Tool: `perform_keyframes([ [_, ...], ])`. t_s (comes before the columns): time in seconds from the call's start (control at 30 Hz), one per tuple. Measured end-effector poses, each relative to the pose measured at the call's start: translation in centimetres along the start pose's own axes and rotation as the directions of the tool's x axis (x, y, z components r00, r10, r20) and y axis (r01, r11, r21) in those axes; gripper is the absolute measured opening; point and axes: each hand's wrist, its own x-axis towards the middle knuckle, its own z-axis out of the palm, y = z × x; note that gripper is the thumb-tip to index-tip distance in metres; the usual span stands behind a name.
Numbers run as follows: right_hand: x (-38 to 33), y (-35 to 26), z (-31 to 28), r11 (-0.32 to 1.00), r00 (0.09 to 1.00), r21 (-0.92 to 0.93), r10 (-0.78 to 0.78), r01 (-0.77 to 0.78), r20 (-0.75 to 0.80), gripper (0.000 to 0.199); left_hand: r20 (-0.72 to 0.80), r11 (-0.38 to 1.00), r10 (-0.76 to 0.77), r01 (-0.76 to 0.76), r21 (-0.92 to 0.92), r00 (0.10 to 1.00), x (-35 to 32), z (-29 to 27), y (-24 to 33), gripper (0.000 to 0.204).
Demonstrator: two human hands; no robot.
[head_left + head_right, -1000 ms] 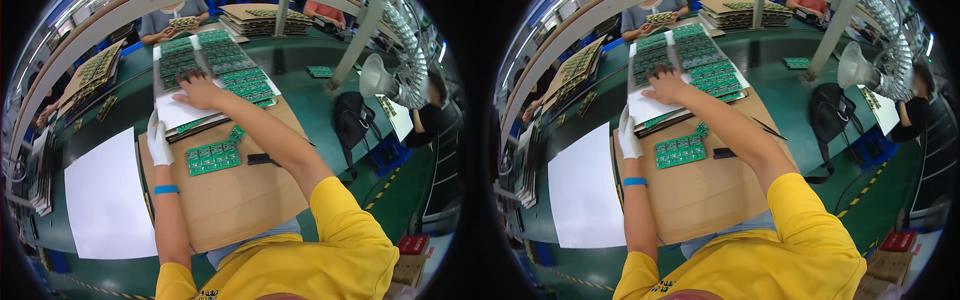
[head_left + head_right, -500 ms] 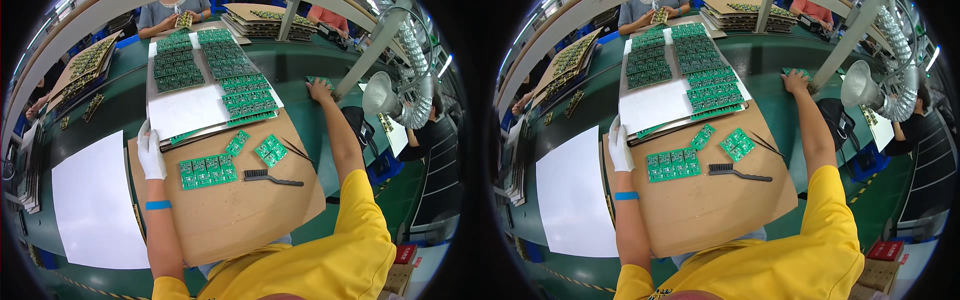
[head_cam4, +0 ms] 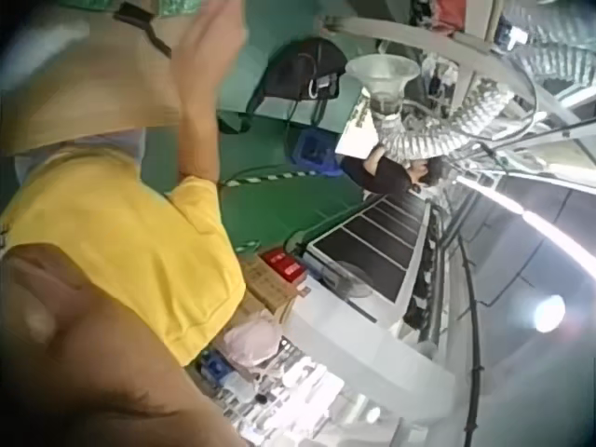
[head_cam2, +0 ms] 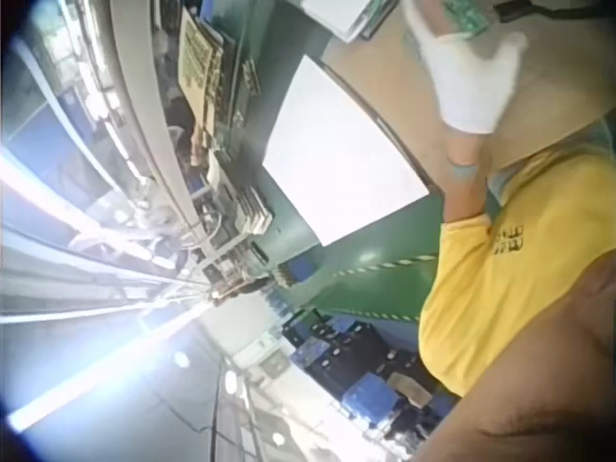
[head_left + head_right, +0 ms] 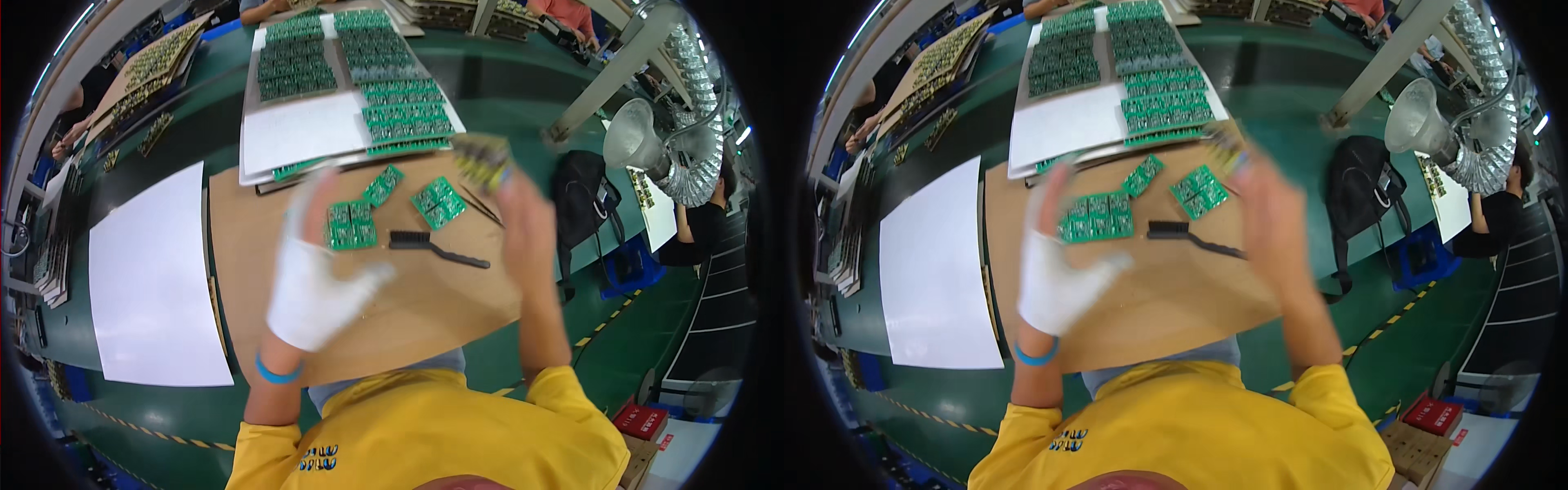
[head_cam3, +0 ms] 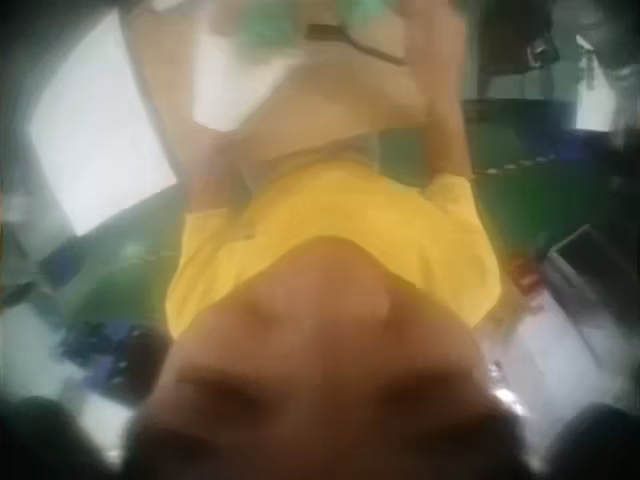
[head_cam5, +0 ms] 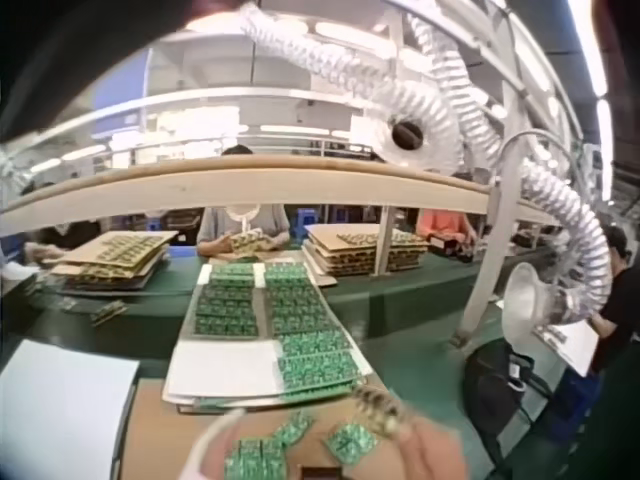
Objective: Cleaning and inspecting circuit boards using a brush and tweezers at a manual assembly station.
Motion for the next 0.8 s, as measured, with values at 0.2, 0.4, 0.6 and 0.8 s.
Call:
perform_keyframes([
  [0.2,-10.6,-8.0,8.8,0.979,0.967,-0.024,-0.198,0.204,0.161,0.051,0.086,0.862,-0.119,0.146,-0.485,0.989,-10.4,4.6,-2.5,0.094],
  [0.4,-8.1,-0.4,7.5,0.911,0.99,-0.407,-0.113,0.069,-0.083,0.042,0.041,0.488,-0.421,0.264,-0.832,0.906,-12.6,2.4,-2.8,0.101],
  [0.6,-7.5,4.7,6.9,0.869,0.973,-0.458,-0.227,0.189,-0.03,0.03,0.11,0.477,-0.473,0.36,-0.802,0.874,-12.9,3.0,-3.8,0.101],
  [0.8,-10.4,-5.0,8.7,0.987,0.985,0.124,-0.12,0.104,0.127,0.042,0.074,0.549,-0.423,0.321,-0.772,0.903,-13.4,4.0,-4.3,0.093],
])
